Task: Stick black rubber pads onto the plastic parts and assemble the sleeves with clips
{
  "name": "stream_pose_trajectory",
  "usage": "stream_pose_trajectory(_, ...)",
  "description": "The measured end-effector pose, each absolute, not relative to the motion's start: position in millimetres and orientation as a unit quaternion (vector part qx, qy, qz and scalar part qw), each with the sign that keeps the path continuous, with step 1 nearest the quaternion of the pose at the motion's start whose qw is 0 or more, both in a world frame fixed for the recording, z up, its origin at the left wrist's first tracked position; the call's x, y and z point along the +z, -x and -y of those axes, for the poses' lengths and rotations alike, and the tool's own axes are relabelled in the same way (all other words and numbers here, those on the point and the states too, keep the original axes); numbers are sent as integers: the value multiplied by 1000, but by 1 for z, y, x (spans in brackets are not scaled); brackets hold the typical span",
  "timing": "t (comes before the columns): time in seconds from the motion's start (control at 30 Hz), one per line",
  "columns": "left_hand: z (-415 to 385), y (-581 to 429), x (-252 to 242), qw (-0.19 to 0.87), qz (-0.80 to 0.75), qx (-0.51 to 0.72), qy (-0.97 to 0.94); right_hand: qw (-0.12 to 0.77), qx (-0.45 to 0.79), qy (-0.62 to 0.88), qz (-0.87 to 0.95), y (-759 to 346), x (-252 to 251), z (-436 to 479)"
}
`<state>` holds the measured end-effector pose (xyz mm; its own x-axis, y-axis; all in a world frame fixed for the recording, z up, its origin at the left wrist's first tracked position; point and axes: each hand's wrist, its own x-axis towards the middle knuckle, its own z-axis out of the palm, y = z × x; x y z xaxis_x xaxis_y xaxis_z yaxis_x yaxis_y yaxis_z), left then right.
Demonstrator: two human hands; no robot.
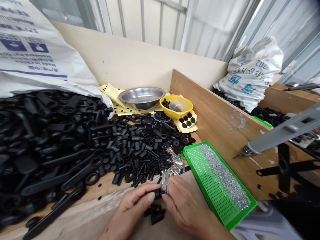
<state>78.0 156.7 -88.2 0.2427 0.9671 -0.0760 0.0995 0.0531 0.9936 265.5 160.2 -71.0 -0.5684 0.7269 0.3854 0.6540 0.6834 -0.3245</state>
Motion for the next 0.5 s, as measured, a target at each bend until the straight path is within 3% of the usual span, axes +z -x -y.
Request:
stream_pose_trajectory(0.13, -156, -77, -84, 492, -450, 407, -624, 257, 95, 394, 877, -263, -73, -160)
stream_pose_trajectory(0.37, -149, -75, -80, 262, -383, 438, -770, 258, 274, 432, 820, -256, -63, -156)
stream_pose_trajectory(0.5, -147, -75, -83, 228, -380, 450, -775, 257, 299, 460, 796, -253, -65, -154)
